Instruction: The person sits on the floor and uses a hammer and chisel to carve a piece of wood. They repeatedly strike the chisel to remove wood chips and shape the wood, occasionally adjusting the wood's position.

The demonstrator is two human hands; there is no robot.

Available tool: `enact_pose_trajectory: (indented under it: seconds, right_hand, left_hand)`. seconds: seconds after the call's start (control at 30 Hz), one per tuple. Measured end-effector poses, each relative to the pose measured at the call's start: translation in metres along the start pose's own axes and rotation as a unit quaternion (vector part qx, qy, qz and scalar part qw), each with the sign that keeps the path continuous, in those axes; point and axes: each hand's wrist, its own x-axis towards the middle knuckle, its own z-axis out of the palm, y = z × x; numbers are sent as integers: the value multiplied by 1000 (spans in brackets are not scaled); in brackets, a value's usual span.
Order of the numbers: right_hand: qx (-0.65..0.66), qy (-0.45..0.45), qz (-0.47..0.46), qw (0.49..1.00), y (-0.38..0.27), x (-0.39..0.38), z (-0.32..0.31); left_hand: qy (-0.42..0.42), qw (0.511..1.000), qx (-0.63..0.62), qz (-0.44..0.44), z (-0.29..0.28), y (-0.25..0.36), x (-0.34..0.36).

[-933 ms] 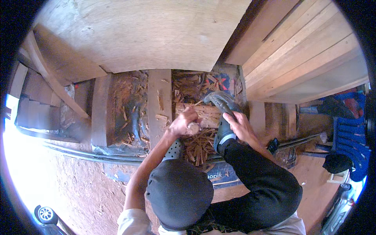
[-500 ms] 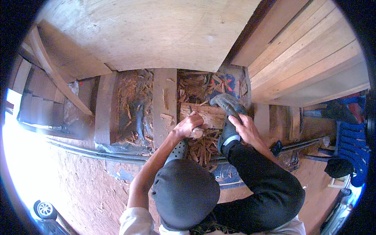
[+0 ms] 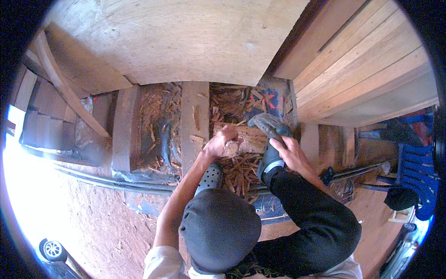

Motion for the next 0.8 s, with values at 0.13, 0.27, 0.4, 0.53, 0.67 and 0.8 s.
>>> enact_pose_trajectory:
  seconds: [0.13, 0.27, 0.4, 0.53, 0.67, 0.8]
  right_hand:
    - [-25, 25, -18, 999, 2, -1, 2]
    - [0, 14, -1, 1000, 1, 0, 2]
    - [19, 4, -16, 1000, -10, -3, 1]
    - [41, 7, -64, 997, -36, -8, 4]
    - [-5, -10, -128, 992, -62, -15, -2]
    - [-53, -8, -261, 964, -69, -20, -9]
  left_hand:
    - [4, 1000, -26, 14, -6, -31, 0]
    - [25, 993, 54, -105, -11, -47, -8]
    - [132, 979, -15, -152, -12, -35, -12]
    - [231, 970, -78, -21, -3, -27, -4]
    - [231, 972, -27, 29, 4, -31, 1]
    - [293, 950, -102, 31, 7, -31, 0]
